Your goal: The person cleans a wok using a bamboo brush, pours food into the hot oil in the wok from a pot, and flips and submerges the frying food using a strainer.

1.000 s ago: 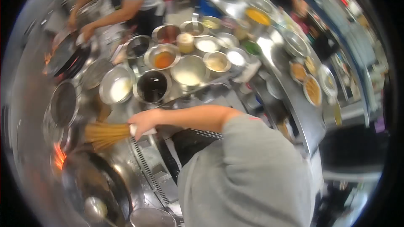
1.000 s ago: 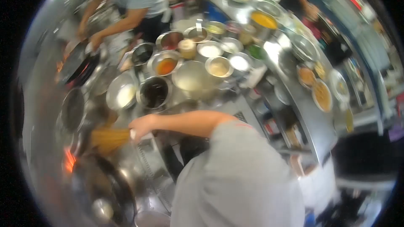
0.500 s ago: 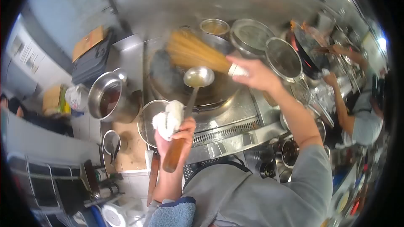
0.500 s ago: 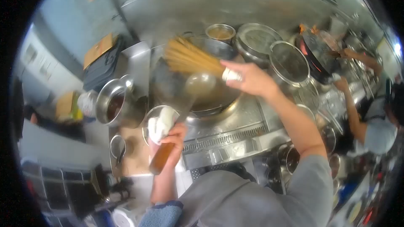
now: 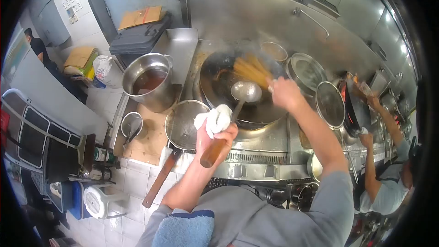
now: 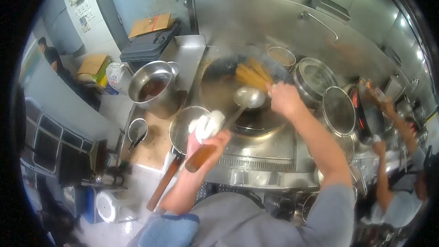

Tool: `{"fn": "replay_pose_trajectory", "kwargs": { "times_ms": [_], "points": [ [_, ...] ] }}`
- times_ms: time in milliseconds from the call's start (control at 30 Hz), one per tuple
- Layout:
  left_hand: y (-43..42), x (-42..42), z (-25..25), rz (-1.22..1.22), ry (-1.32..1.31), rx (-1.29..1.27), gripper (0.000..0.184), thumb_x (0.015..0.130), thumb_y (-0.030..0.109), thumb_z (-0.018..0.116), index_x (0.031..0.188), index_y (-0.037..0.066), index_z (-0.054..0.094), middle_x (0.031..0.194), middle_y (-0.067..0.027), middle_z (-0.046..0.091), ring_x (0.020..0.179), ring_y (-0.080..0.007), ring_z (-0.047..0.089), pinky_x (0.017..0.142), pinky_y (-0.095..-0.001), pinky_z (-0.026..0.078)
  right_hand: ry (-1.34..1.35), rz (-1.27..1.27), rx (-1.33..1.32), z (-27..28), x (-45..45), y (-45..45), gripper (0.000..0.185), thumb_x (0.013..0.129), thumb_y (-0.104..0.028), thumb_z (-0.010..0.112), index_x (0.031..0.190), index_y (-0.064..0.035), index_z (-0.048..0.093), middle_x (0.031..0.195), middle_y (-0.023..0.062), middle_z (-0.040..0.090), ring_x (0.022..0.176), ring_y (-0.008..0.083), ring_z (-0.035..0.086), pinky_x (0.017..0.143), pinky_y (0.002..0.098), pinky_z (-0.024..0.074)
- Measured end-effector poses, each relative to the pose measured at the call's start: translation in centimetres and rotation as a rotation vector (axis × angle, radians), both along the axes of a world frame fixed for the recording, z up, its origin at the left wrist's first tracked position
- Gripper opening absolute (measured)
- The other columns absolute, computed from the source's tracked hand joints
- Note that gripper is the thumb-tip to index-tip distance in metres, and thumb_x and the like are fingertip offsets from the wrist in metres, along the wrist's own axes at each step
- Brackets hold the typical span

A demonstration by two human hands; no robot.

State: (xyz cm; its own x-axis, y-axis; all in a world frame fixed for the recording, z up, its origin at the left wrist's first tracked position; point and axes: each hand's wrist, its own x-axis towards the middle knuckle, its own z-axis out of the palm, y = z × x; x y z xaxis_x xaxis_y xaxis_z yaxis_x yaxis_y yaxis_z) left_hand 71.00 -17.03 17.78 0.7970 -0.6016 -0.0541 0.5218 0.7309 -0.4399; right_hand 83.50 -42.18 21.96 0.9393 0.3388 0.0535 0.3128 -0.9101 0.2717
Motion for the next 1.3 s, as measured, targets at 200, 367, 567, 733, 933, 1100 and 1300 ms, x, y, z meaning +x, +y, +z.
{"fn": "replay_pose_trajectory", "kwargs": {
  "times_ms": [200,367,567,733,933,1100,1300],
  "points": [
    [0.8,1.1,-1.2,-0.024,-0.087,0.090,0.021,0.094,0.026,0.052,0.094,0.007,0.061,0.082,-0.0073,0.056,0.069,-0.0134,0.046,0.048,-0.0219,0.044,0.169,-0.143,-0.031,1.1,1.0,0.6,0.049,0.074,-0.013,0.058,0.123,-0.0170,0.059,0.099,0.0136,0.068,0.096,0.0304,0.065,0.084,0.0430,0.0517],
    [1.7,0.7,0.5,-0.018,-0.255,0.507,0.018,0.099,0.020,0.044,0.104,0.005,0.054,0.084,-0.0069,0.057,0.067,-0.0148,0.052,0.045,-0.0214,0.040,0.259,-0.032,-0.082,-0.8,-1.0,-0.3,0.049,0.073,-0.014,0.058,0.122,-0.0196,0.060,0.100,0.0177,0.066,0.093,0.0323,0.065,0.078,0.0436,0.0528],
    [2.2,0.9,-0.2,-0.123,-0.358,0.541,0.017,0.098,0.018,0.045,0.105,0.004,0.053,0.086,-0.0068,0.054,0.070,-0.0151,0.051,0.050,-0.0218,0.043,0.407,-0.056,-0.024,-1.6,-3.5,0.8,0.033,0.071,-0.016,0.061,0.104,-0.0093,0.062,0.090,0.0163,0.067,0.087,0.0325,0.066,0.076,0.0433,0.0535],
    [2.0,0.5,-0.2,-0.111,0.078,0.082,0.026,0.078,0.008,0.062,0.101,0.000,0.053,0.088,-0.0091,0.045,0.079,-0.0170,0.045,0.055,-0.0231,0.048,-0.161,-0.053,0.123,-2.1,-2.3,0.4,0.012,0.067,-0.020,0.064,0.073,-0.0115,0.070,0.080,0.0126,0.068,0.078,0.0273,0.067,0.064,0.0387,0.0543],
    [2.9,3.3,-1.2,-0.387,0.168,0.013,0.032,0.075,0.012,0.062,0.103,0.001,0.050,0.088,-0.0079,0.047,0.080,-0.0173,0.049,0.056,-0.0247,0.049,0.119,-0.194,0.334,-5.5,3.1,0.4,0.027,0.071,-0.028,0.067,0.093,-0.0132,0.073,0.097,0.0047,0.071,0.094,0.0249,0.066,0.075,0.0394,0.0527],
    [3.0,4.4,-0.4,-0.412,0.017,0.289,0.034,0.079,0.027,0.057,0.103,0.004,0.050,0.085,-0.0054,0.048,0.074,-0.0164,0.049,0.055,-0.0243,0.046,0.081,-0.028,0.270,-6.4,0.1,-0.3,0.029,0.066,-0.026,0.070,0.092,-0.0138,0.074,0.091,0.0074,0.071,0.092,0.0281,0.066,0.075,0.0399,0.0530],
    [5.1,5.0,1.4,-0.508,-0.258,0.551,0.043,0.083,0.045,0.052,0.102,0.007,0.050,0.082,-0.0022,0.049,0.066,-0.0154,0.049,0.054,-0.0238,0.042,0.106,-0.082,0.331,-1.2,-0.6,-1.6,0.030,0.067,-0.023,0.070,0.095,-0.0130,0.073,0.096,0.0105,0.070,0.096,0.0294,0.065,0.083,0.0400,0.0513]
  ]
}}
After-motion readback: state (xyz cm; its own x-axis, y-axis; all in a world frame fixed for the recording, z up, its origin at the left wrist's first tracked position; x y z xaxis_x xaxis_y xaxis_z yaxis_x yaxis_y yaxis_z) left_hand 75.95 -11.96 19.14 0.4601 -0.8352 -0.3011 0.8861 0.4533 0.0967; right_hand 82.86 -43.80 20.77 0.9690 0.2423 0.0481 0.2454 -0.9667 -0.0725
